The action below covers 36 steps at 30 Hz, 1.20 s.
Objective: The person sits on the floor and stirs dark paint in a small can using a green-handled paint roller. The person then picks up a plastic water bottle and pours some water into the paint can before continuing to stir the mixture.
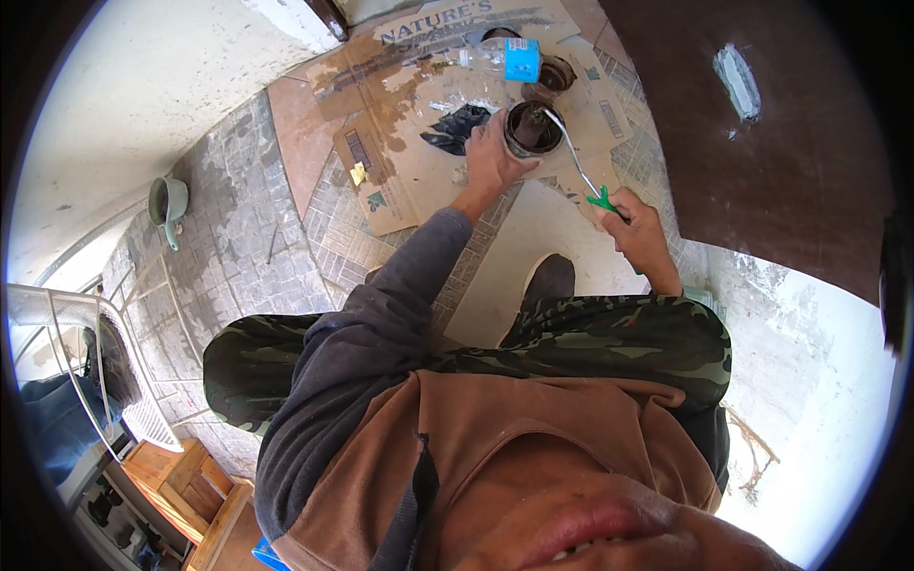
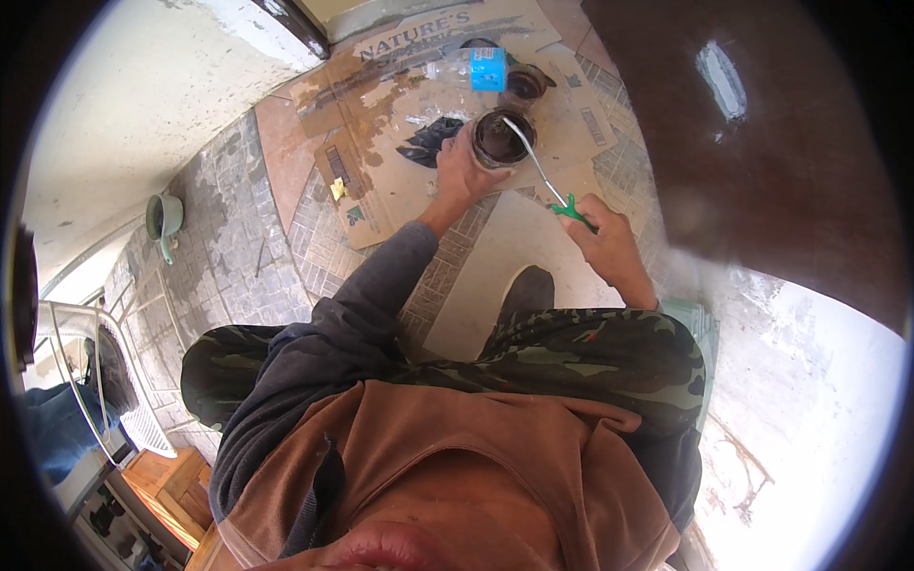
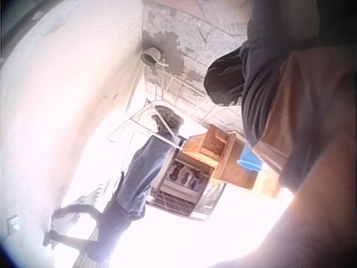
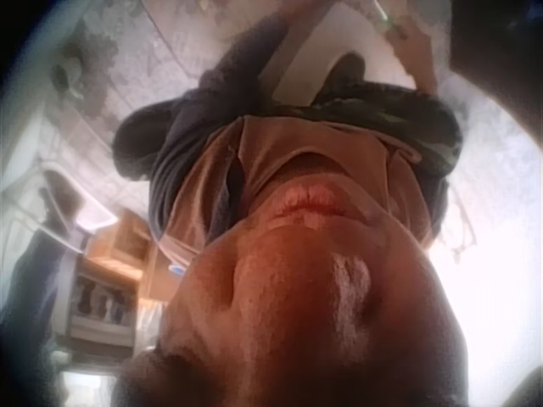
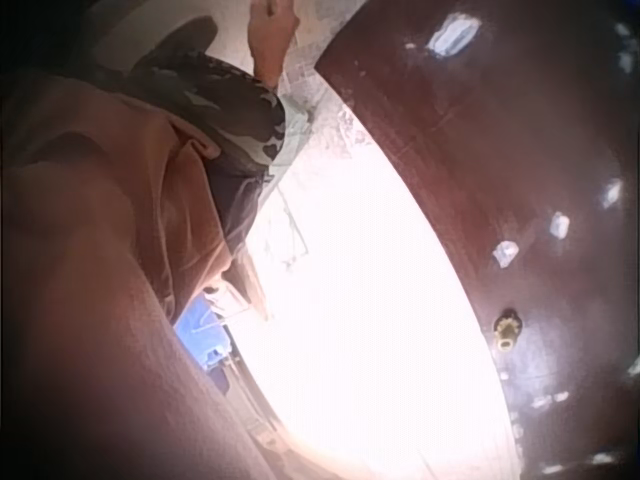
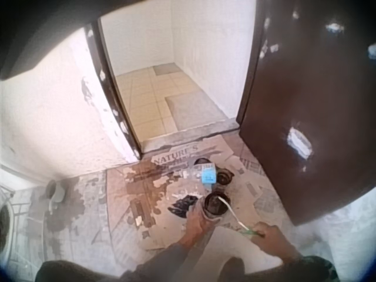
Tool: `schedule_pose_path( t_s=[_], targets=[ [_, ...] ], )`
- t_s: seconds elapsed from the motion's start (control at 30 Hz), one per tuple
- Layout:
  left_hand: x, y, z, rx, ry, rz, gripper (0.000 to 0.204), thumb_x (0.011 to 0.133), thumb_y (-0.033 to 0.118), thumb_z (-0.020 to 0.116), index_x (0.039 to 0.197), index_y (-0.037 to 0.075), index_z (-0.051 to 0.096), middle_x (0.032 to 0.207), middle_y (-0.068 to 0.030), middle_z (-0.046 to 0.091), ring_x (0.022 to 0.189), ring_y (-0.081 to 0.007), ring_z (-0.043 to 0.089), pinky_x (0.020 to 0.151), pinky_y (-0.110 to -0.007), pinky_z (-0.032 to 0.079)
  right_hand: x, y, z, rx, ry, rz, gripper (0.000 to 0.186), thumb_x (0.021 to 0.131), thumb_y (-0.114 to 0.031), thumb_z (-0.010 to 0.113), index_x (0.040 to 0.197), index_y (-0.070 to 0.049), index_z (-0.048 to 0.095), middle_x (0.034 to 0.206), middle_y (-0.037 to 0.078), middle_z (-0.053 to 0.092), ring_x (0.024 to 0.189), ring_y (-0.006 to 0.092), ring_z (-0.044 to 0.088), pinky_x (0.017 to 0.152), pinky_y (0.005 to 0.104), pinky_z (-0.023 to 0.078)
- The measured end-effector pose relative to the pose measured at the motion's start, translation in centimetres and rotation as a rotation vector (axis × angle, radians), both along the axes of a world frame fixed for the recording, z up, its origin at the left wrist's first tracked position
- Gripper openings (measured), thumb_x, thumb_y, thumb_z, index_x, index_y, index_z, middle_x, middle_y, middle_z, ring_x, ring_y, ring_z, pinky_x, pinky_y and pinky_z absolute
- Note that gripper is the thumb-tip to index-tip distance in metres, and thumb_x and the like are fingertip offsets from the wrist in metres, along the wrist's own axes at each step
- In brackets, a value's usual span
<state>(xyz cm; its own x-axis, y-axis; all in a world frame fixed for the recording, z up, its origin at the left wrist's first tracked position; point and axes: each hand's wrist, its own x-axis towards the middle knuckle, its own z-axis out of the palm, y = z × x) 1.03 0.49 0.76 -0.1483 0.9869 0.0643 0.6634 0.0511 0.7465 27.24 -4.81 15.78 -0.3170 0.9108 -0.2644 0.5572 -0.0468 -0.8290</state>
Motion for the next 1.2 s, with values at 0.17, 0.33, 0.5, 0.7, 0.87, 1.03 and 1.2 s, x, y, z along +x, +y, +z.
schedule_pose_path(
  t_s=[0.17, 0.33, 0.5, 0.7, 0.87, 1.03, 1.2],
  targets=[
    [0.0, 0.0, 0.0, -0.015, -0.01, -0.004, 0.112, 0.061, 0.04, 0.099, 0.154, 0.01, 0.044, 0.138, -0.0146, 0.064, 0.123, -0.0406, 0.057, 0.104, -0.052, 0.047, 0.1, -0.1, 1.1, -0.136, 0.054, -0.069, 0.013, 0.102, -0.01, 0.067, 0.114, -0.004, 0.067, 0.072, -0.002, 0.057, 0.055, 0.0033, 0.045, 0.048, 0.0231, 0.038],
    [0.0, 0.0, 0.0, -0.002, -0.013, -0.004, 0.111, 0.062, 0.041, 0.098, 0.154, 0.01, 0.044, 0.137, -0.0146, 0.064, 0.123, -0.0406, 0.057, 0.104, -0.052, 0.047, 0.3, 0.1, 1.6, -0.171, 0.071, -0.097, 0.011, 0.104, -0.013, 0.067, 0.11, -0.004, 0.065, 0.071, -0.001, 0.057, 0.054, 0.0032, 0.046, 0.047, 0.0226, 0.038],
    [0.0, -0.1, 0.0, 0.01, -0.015, 0.0, 0.112, 0.062, 0.04, 0.098, 0.155, 0.01, 0.043, 0.138, -0.0148, 0.064, 0.123, -0.0408, 0.057, 0.105, -0.053, 0.046, 0.9, 0.4, 1.6, -0.182, 0.114, -0.152, 0.011, 0.101, -0.014, 0.067, 0.108, -0.005, 0.067, 0.073, -0.001, 0.061, 0.055, 0.0041, 0.047, 0.047, 0.0237, 0.038],
    [0.0, 0.0, 0.2, -0.011, -0.017, -0.008, 0.114, 0.062, 0.04, 0.099, 0.156, 0.01, 0.043, 0.14, -0.015, 0.063, 0.124, -0.041, 0.057, 0.105, -0.053, 0.046, 1.5, 1.0, 0.3, -0.2, 0.095, -0.228, 0.012, 0.106, -0.018, 0.064, 0.106, -0.006, 0.062, 0.07, 0.0, 0.06, 0.049, 0.006, 0.051, 0.043, 0.0243, 0.039],
    [0.0, -0.1, 0.3, -0.012, -0.02, -0.006, 0.114, 0.062, 0.04, 0.099, 0.156, 0.01, 0.043, 0.141, -0.0148, 0.063, 0.125, -0.0408, 0.056, 0.106, -0.053, 0.045, 1.0, 0.7, -2.3, -0.336, 0.288, -0.262, 0.014, 0.107, -0.021, 0.062, 0.104, -0.008, 0.057, 0.07, 0.002, 0.06, 0.045, 0.0084, 0.05, 0.04, 0.0251, 0.04],
    [0.0, -0.2, 0.5, -0.013, -0.013, -0.002, 0.113, 0.062, 0.04, 0.099, 0.156, 0.011, 0.043, 0.14, -0.0142, 0.063, 0.125, -0.0405, 0.056, 0.106, -0.053, 0.046, 1.4, 0.4, -3.1, -0.446, 0.413, -0.254, 0.015, 0.108, -0.023, 0.061, 0.102, -0.011, 0.055, 0.07, 0.004, 0.06, 0.044, 0.0095, 0.051, 0.038, 0.0254, 0.04],
    [0.1, -0.9, 0.7, -0.028, -0.034, -0.011, 0.113, 0.062, 0.039, 0.099, 0.156, 0.011, 0.043, 0.141, -0.0136, 0.064, 0.125, -0.0404, 0.056, 0.106, -0.052, 0.046, 2.3, 0.2, -2.1, -0.488, 0.48, -0.293, 0.015, 0.108, -0.024, 0.062, 0.102, -0.012, 0.055, 0.07, 0.003, 0.06, 0.044, 0.0094, 0.051, 0.037, 0.0251, 0.04]
  ],
)
